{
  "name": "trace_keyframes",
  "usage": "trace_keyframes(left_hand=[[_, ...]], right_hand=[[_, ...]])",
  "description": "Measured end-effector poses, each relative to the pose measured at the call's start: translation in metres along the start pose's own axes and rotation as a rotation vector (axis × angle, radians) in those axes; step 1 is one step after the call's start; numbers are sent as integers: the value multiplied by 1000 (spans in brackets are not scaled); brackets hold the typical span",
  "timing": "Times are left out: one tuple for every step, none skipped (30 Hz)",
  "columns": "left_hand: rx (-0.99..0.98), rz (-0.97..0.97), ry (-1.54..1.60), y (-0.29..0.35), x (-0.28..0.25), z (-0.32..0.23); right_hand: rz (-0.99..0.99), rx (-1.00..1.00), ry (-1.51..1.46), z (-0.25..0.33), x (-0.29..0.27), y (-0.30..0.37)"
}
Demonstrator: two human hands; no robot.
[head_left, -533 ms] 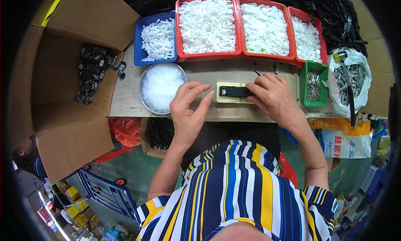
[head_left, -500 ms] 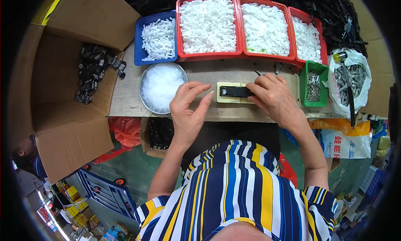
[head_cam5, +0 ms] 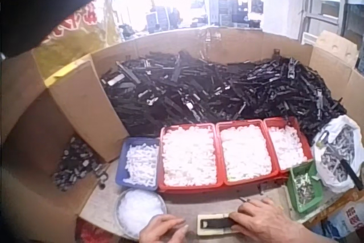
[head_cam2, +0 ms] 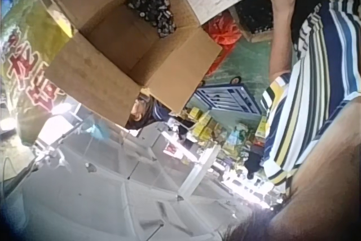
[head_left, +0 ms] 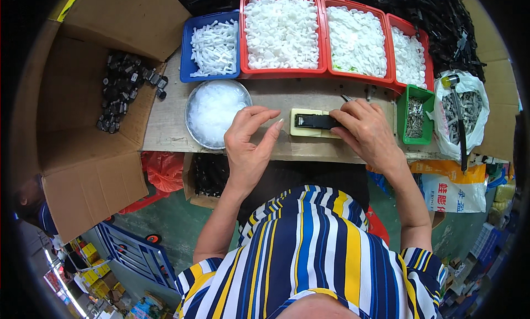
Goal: The person assembles small lock mechanisms at a workbench. They pick up a black lock body and a white plastic component, insert the plastic piece into the lock body, and use a hammer to tap it into place. They then use pliers to adjust the internal parts of the lock. The process is repeated for multiple units, with finished locks being placed into a cardboard box.
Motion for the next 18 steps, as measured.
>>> trace_keyframes(left_hand=[[0,5,-4,0,1,0],[1,5,-4,0,1,0],[2,5,-4,0,2,-1],[3,5,-4,0,2,-1],[10,6,-9,0,3,-2],[18,8,-15,-1,4,-2],[25,10,-21,-1,6,-3],[45,14,-47,-1,7,-5],[66,19,-73,-1,10,-8],[87,24,-98,-1,13,-11],[132,25,-132,-1,17,-14],[177,26,-166,-1,22,-17],[223,27,-199,-1,27,-20],[242,41,-204,-2,32,-23],[262,55,-209,-3,36,-26],[281,68,-215,-4,41,-28],[279,75,-188,-4,45,-28],[291,85,-191,-4,48,-29]], right_hand=[[2,0,3,0,0,-1],[5,-1,0,0,1,-1],[8,-1,-4,0,0,-2],[11,-2,-8,0,1,-2],[9,5,-22,-1,1,-2],[7,12,-36,-1,1,-2],[5,20,-49,-2,1,-1],[-6,26,-98,-5,2,0],[-18,33,-146,-10,4,0],[-30,40,-194,-13,6,1],[-47,45,-216,-14,7,1],[-65,50,-238,-15,7,2],[-83,54,-260,-16,8,2],[-100,66,-268,-17,8,4],[-116,78,-275,-18,9,5],[-133,89,-283,-19,10,7],[-161,94,-278,-20,11,9],[-190,99,-273,-20,12,12]])
Point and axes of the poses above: each hand's wrist, its own y-axis away from the middle knuckle, its own x-axis out of the palm, z = x × y, the point moved 5 cm from there along -y, towards the middle knuckle, and after that the axes turned 10 degrees about -x, right-handed, at the moved point
